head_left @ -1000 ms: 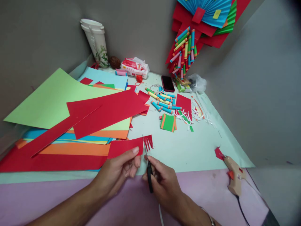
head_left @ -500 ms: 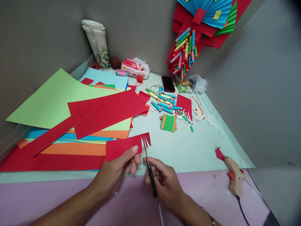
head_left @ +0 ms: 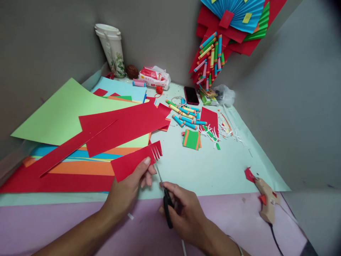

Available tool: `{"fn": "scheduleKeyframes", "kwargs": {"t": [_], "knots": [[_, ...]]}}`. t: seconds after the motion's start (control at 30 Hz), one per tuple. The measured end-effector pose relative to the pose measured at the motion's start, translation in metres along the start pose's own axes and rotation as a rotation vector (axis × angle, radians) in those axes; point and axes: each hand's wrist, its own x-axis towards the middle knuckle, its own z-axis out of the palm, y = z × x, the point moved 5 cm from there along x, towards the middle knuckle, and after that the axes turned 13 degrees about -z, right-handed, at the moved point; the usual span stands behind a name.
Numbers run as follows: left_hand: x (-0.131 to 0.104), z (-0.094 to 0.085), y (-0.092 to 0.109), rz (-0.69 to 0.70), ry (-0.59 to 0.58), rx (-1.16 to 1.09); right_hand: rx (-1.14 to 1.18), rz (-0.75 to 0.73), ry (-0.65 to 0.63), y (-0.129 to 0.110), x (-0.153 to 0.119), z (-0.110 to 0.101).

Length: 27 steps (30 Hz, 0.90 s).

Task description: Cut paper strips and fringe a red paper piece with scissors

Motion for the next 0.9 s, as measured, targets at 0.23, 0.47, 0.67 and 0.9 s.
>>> {"fn": "scheduleKeyframes", "kwargs": {"t": [0.23, 0.47, 0.67, 0.9], "knots": [[-0.0077, 0.0068, 0.0035, -0.021, 0.008, 0.027, 0.030, -0.014, 0.042, -0.0011, 0.0009, -0.0012], [-0.0081, 0.0085, 0.0005, -0.028, 0.002, 0.051, 0.029, -0.008, 0.073, -0.0046, 0.0031, -0.0018], [-0.0085, 0.0091, 0.0036, -0.017, 0.019, 0.050, 0.048, 0.007, 0.059, -0.0014, 0.0010, -0.0016], [-0.0091, 0.0082, 0.0001, -0.010, 0.008, 0.047, 0.045, 0.003, 0.060, -0.0031, 0.0018, -0.0012]]}}
